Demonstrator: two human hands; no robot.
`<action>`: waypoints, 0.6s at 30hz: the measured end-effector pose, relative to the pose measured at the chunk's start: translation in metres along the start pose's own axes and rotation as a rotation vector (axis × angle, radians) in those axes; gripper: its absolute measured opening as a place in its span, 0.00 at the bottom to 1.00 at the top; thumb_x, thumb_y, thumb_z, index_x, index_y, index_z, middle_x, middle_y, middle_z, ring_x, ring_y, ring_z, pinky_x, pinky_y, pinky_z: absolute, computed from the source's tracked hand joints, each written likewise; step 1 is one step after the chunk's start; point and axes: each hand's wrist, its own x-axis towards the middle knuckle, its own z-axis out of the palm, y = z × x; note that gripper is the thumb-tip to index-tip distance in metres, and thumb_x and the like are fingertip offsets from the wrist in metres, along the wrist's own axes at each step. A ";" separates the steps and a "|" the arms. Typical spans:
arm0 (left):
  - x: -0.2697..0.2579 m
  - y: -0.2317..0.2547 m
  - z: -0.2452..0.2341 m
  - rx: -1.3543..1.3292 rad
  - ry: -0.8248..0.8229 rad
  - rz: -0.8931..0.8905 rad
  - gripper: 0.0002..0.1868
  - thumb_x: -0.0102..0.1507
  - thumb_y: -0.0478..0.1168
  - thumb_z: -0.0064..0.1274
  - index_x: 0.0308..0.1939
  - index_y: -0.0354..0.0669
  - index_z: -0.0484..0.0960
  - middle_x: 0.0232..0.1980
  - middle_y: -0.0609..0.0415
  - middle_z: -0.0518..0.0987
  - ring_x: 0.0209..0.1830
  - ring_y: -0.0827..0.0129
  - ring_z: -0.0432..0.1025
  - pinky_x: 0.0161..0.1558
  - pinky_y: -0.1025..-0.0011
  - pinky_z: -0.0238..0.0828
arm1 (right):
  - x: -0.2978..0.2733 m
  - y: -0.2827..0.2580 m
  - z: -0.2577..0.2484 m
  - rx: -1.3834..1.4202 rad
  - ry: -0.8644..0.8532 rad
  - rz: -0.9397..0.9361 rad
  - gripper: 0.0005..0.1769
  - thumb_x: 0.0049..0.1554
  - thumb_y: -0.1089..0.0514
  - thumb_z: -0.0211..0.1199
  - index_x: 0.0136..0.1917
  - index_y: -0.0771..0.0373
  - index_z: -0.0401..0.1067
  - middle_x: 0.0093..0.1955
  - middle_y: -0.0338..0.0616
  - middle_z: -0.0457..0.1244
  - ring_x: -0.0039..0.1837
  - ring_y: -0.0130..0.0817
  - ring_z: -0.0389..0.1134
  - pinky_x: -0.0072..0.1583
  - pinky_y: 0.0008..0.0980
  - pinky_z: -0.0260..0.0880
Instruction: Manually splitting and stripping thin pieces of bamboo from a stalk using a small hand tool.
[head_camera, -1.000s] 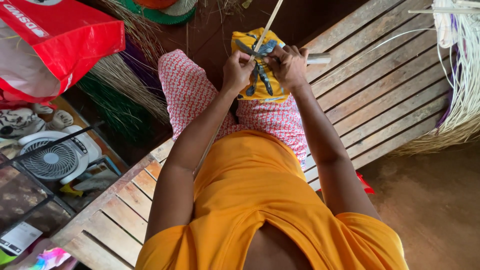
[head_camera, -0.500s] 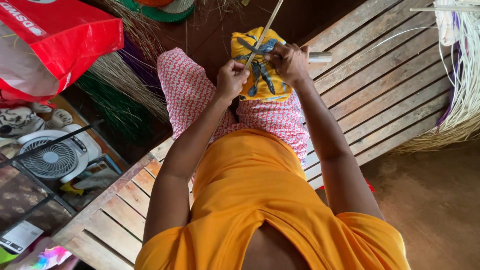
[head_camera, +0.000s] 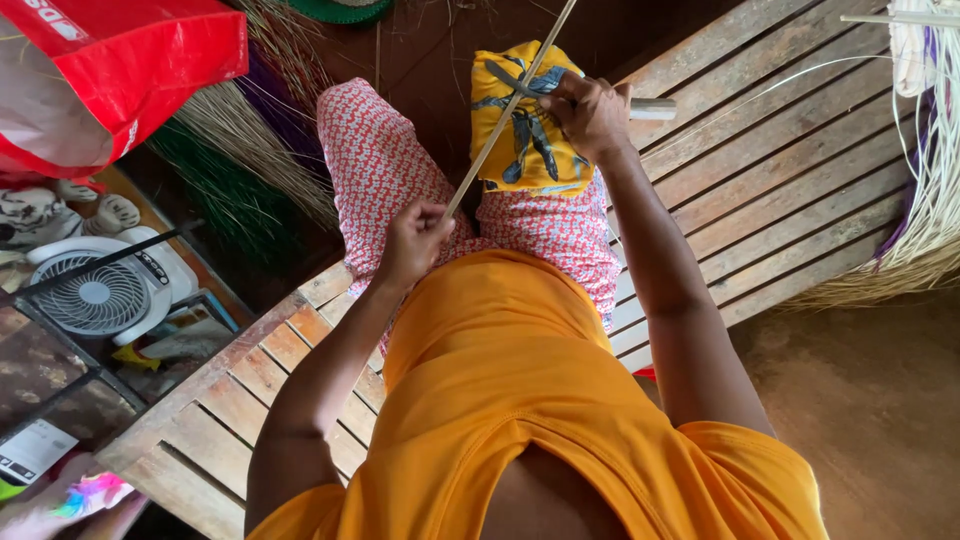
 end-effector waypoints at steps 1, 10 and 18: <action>-0.011 0.000 -0.005 0.011 0.005 -0.030 0.07 0.67 0.37 0.58 0.47 0.39 0.78 0.30 0.55 0.76 0.17 0.77 0.63 0.17 0.76 0.59 | -0.001 -0.001 0.000 0.005 0.005 -0.011 0.17 0.67 0.39 0.63 0.41 0.48 0.71 0.37 0.31 0.68 0.44 0.37 0.67 0.54 0.45 0.48; -0.103 -0.001 -0.037 0.126 0.097 -0.061 0.08 0.67 0.39 0.57 0.47 0.40 0.80 0.34 0.54 0.79 0.29 0.75 0.69 0.31 0.75 0.67 | 0.001 -0.002 -0.005 0.059 0.011 -0.010 0.15 0.66 0.44 0.64 0.40 0.48 0.71 0.39 0.28 0.70 0.43 0.33 0.68 0.55 0.44 0.48; -0.170 -0.010 -0.103 0.128 0.129 -0.134 0.12 0.63 0.34 0.61 0.49 0.35 0.83 0.41 0.49 0.85 0.37 0.69 0.81 0.40 0.75 0.82 | 0.000 0.001 0.001 0.032 0.032 0.002 0.16 0.66 0.40 0.64 0.42 0.48 0.73 0.38 0.31 0.69 0.45 0.37 0.69 0.54 0.46 0.47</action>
